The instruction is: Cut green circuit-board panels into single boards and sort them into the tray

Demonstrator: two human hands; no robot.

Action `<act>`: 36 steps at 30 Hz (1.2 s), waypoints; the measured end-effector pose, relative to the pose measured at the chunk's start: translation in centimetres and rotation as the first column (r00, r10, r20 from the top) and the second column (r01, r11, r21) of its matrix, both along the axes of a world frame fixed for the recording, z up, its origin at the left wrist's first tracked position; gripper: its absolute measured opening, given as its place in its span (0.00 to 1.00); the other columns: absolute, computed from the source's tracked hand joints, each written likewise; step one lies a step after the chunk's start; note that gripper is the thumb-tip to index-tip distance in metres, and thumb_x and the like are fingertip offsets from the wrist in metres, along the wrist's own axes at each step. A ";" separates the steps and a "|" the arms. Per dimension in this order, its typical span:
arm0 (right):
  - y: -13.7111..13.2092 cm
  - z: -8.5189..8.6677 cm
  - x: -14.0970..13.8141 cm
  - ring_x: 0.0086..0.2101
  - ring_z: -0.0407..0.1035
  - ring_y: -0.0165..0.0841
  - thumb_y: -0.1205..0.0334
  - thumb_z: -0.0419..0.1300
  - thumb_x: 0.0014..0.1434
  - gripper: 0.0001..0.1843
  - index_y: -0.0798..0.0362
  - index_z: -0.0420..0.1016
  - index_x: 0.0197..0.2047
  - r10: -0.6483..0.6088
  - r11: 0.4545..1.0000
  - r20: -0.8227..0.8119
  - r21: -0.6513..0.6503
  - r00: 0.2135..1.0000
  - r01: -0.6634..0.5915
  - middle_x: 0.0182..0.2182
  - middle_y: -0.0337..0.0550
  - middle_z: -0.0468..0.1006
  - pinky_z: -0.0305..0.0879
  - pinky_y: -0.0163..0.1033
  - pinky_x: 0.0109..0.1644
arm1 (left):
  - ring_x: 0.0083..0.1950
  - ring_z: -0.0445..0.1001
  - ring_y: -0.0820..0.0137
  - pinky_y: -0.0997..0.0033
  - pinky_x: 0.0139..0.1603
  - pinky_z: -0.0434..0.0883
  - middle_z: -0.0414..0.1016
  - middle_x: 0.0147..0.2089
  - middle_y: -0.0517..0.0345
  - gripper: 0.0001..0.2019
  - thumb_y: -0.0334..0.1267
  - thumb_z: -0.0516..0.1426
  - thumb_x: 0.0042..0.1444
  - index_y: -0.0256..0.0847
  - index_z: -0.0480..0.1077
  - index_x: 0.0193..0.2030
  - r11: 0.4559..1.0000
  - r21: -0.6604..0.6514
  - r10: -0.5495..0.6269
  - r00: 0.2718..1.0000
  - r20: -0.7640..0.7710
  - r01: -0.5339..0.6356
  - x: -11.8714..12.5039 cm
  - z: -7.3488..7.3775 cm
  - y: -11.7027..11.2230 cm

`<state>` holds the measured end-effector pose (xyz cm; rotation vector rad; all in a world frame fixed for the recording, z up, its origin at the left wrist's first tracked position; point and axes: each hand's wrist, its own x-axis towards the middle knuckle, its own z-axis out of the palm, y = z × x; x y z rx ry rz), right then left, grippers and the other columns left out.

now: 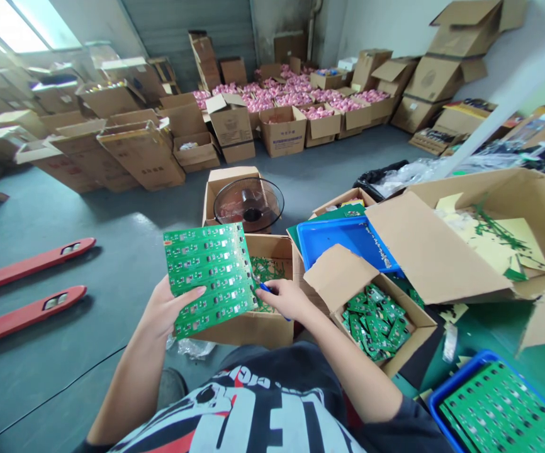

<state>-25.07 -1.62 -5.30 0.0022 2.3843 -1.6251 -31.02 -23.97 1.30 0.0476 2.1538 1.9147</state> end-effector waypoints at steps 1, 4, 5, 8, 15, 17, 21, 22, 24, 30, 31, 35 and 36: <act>0.0 0.0 -0.1 0.20 0.58 0.27 0.47 0.50 0.54 0.20 0.55 0.69 0.26 -0.009 0.999 -0.015 0.042 1.000 0.010 0.16 0.35 0.64 0.51 0.32 0.25 | 0.46 0.72 0.54 0.58 0.43 0.72 0.74 0.47 0.47 0.30 0.38 0.66 0.34 0.37 0.65 0.48 1.000 -0.017 0.001 1.000 -0.012 -0.001 0.0 0.0 0.0; -0.2 -0.1 -0.3 0.23 0.62 0.31 0.46 0.50 0.54 0.21 0.54 0.71 0.29 -0.033 0.989 -0.046 0.140 0.998 0.040 0.19 0.38 0.68 0.52 0.33 0.27 | 0.46 0.72 0.56 0.58 0.43 0.71 0.75 0.45 0.49 0.27 0.38 0.65 0.36 0.38 0.67 0.46 0.997 -0.075 -0.010 0.998 -0.062 0.005 0.0 0.0 0.1; -0.3 -0.1 -0.3 0.24 0.63 0.31 0.45 0.50 0.54 0.21 0.54 0.72 0.29 -0.044 0.984 -0.050 0.169 0.998 0.052 0.19 0.39 0.70 0.52 0.33 0.27 | 0.46 0.72 0.56 0.58 0.44 0.71 0.75 0.44 0.50 0.26 0.38 0.64 0.37 0.38 0.67 0.46 0.995 -0.100 -0.012 0.996 -0.084 0.004 0.0 0.0 0.2; -0.5 -0.2 -0.5 0.26 0.64 0.33 0.46 0.50 0.54 0.20 0.53 0.73 0.31 -0.065 0.969 -0.045 0.237 0.997 0.074 0.22 0.41 0.72 0.53 0.34 0.28 | 0.44 0.73 0.57 0.56 0.45 0.70 0.75 0.42 0.52 0.24 0.38 0.64 0.38 0.39 0.67 0.45 0.982 -0.187 -0.009 0.989 -0.150 -0.019 0.0 0.1 0.5; -0.1 -0.8 -0.5 0.27 0.64 0.32 0.47 0.51 0.54 0.19 0.54 0.72 0.33 -0.006 0.997 -0.040 0.073 0.999 0.009 0.24 0.40 0.71 0.55 0.34 0.31 | 0.44 0.73 0.57 0.57 0.44 0.70 0.75 0.44 0.51 0.24 0.39 0.64 0.38 0.39 0.67 0.44 0.990 -0.142 -0.027 0.994 -0.108 0.012 -0.2 0.3 0.2; 0.3 -0.9 -0.6 0.28 0.63 0.31 0.47 0.51 0.54 0.19 0.55 0.71 0.35 0.057 0.993 -0.038 -0.099 0.998 -0.060 0.26 0.40 0.71 0.57 0.34 0.32 | 0.45 0.73 0.55 0.57 0.43 0.71 0.74 0.45 0.49 0.26 0.39 0.65 0.36 0.38 0.67 0.46 0.998 -0.036 -0.050 0.998 -0.039 0.048 -0.4 0.4 -0.1; 1.0 -0.3 -1.0 0.29 0.62 0.29 0.47 0.52 0.54 0.20 0.56 0.69 0.34 0.109 0.942 -0.030 -0.316 0.994 -0.113 0.28 0.41 0.70 0.59 0.36 0.34 | 0.45 0.73 0.53 0.57 0.42 0.72 0.74 0.46 0.46 0.29 0.37 0.65 0.35 0.37 0.65 0.48 0.991 0.086 -0.108 0.993 0.051 0.103 -0.4 0.7 -0.6; 1.1 0.0 -1.1 0.29 0.62 0.29 0.46 0.52 0.53 0.20 0.57 0.69 0.33 0.115 0.937 -0.030 -0.329 0.993 -0.119 0.28 0.41 0.69 0.60 0.36 0.35 | 0.45 0.73 0.53 0.56 0.42 0.72 0.74 0.47 0.45 0.29 0.37 0.65 0.36 0.37 0.65 0.48 0.988 0.096 -0.123 0.991 0.061 0.117 -0.4 0.8 -0.7; 1.2 0.7 -1.3 0.29 0.62 0.29 0.46 0.53 0.53 0.20 0.56 0.68 0.29 0.130 0.933 -0.039 -0.334 0.991 -0.135 0.26 0.41 0.69 0.60 0.36 0.35 | 0.46 0.72 0.52 0.56 0.43 0.72 0.74 0.47 0.45 0.28 0.36 0.65 0.37 0.37 0.66 0.47 0.984 0.109 -0.147 0.987 0.066 0.139 -0.4 0.7 -0.7; 1.4 0.9 -1.5 0.26 0.62 0.28 0.44 0.50 0.54 0.22 0.56 0.66 0.25 0.189 0.916 -0.033 -0.353 0.981 -0.189 0.23 0.40 0.68 0.61 0.34 0.31 | 0.47 0.72 0.53 0.56 0.42 0.73 0.74 0.47 0.46 0.25 0.35 0.64 0.38 0.37 0.66 0.46 0.974 0.145 -0.189 0.979 0.080 0.176 -0.2 0.6 -0.7; 1.4 0.7 -1.4 0.24 0.62 0.27 0.44 0.50 0.54 0.22 0.56 0.65 0.24 0.185 0.916 -0.004 -0.361 0.983 -0.174 0.22 0.39 0.67 0.61 0.33 0.29 | 0.47 0.72 0.53 0.56 0.41 0.73 0.74 0.47 0.46 0.25 0.35 0.65 0.37 0.37 0.66 0.46 0.973 0.141 -0.193 0.978 0.083 0.180 -0.1 0.6 -0.7; 1.2 0.2 -1.3 0.20 0.60 0.25 0.42 0.51 0.52 0.23 0.55 0.62 0.23 0.125 0.928 0.055 -0.359 0.991 -0.097 0.19 0.37 0.66 0.57 0.31 0.22 | 0.45 0.73 0.53 0.57 0.40 0.73 0.75 0.45 0.47 0.25 0.36 0.65 0.36 0.38 0.67 0.45 0.976 0.133 -0.185 0.979 0.085 0.173 0.1 0.8 -0.5; 1.1 0.1 -1.3 0.19 0.60 0.25 0.42 0.51 0.52 0.22 0.55 0.62 0.23 0.101 0.935 0.050 -0.345 0.994 -0.077 0.19 0.36 0.65 0.56 0.31 0.22 | 0.45 0.73 0.53 0.57 0.40 0.73 0.75 0.45 0.47 0.26 0.36 0.65 0.36 0.38 0.66 0.45 0.978 0.126 -0.175 0.981 0.082 0.164 0.1 0.8 -0.4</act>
